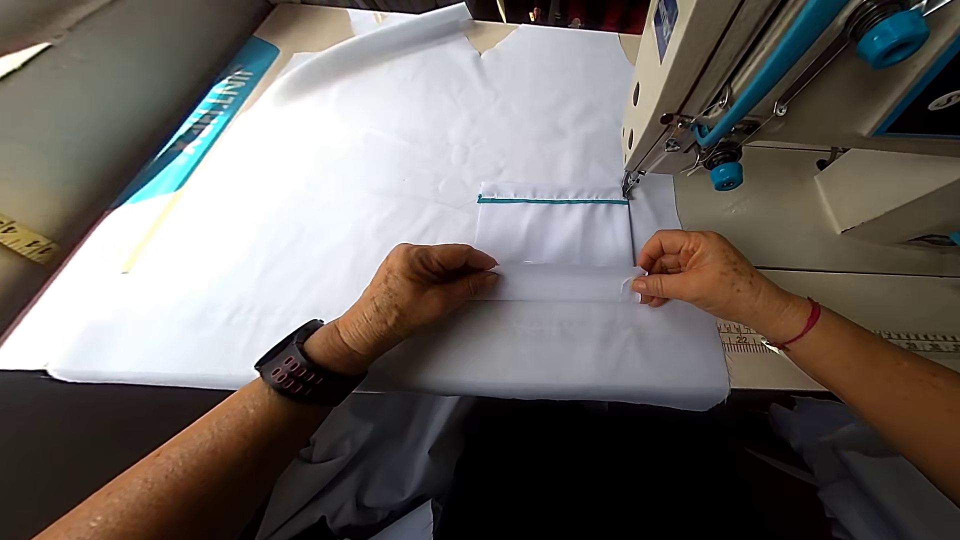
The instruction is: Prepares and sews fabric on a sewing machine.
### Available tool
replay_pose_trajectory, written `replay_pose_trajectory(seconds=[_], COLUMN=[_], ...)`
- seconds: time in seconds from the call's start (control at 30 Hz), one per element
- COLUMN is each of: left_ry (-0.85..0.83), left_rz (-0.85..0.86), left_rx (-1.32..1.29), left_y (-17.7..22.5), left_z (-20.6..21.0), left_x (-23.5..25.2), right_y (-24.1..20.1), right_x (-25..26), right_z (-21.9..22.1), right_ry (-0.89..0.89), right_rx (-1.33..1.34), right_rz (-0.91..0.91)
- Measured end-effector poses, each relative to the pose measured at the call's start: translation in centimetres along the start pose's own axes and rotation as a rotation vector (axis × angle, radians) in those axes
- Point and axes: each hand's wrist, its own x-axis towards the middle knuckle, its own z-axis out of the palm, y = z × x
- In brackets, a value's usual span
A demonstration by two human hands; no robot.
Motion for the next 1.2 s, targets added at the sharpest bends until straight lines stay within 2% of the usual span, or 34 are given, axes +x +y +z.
replay_pose_trajectory(seconds=[0.27,0.67,0.73,0.87,1.03,1.2], left_ry=[-0.003,-0.045,-0.062,-0.078,0.009,-0.014], left_rz=[-0.155,-0.190,-0.176,-0.172,-0.121,-0.022], left_rx=[-0.167,-0.176,-0.123,-0.056,0.051,0.098], left_y=[0.4,0.5,0.7,0.3,-0.6,0.0], left_z=[-0.2,-0.5,-0.5,-0.1,1.4,1.1], left_x=[0.2,0.5,0.5,0.1,0.0,0.3], right_y=[0.5,0.2,0.1,0.7,0.7,1.1], right_x=[-0.5,-0.1,-0.2,-0.4,-0.8,-1.0], right_z=[0.0,0.2,0.1,0.2,1.6,1.5], right_ry=[-0.003,0.036,0.024,0.005,0.079,0.136], right_rx=[0.036,0.007,-0.045,-0.283,-0.350,-0.377], right_rz=[-0.076,-0.066,-0.062,-0.201,-0.074,-0.225])
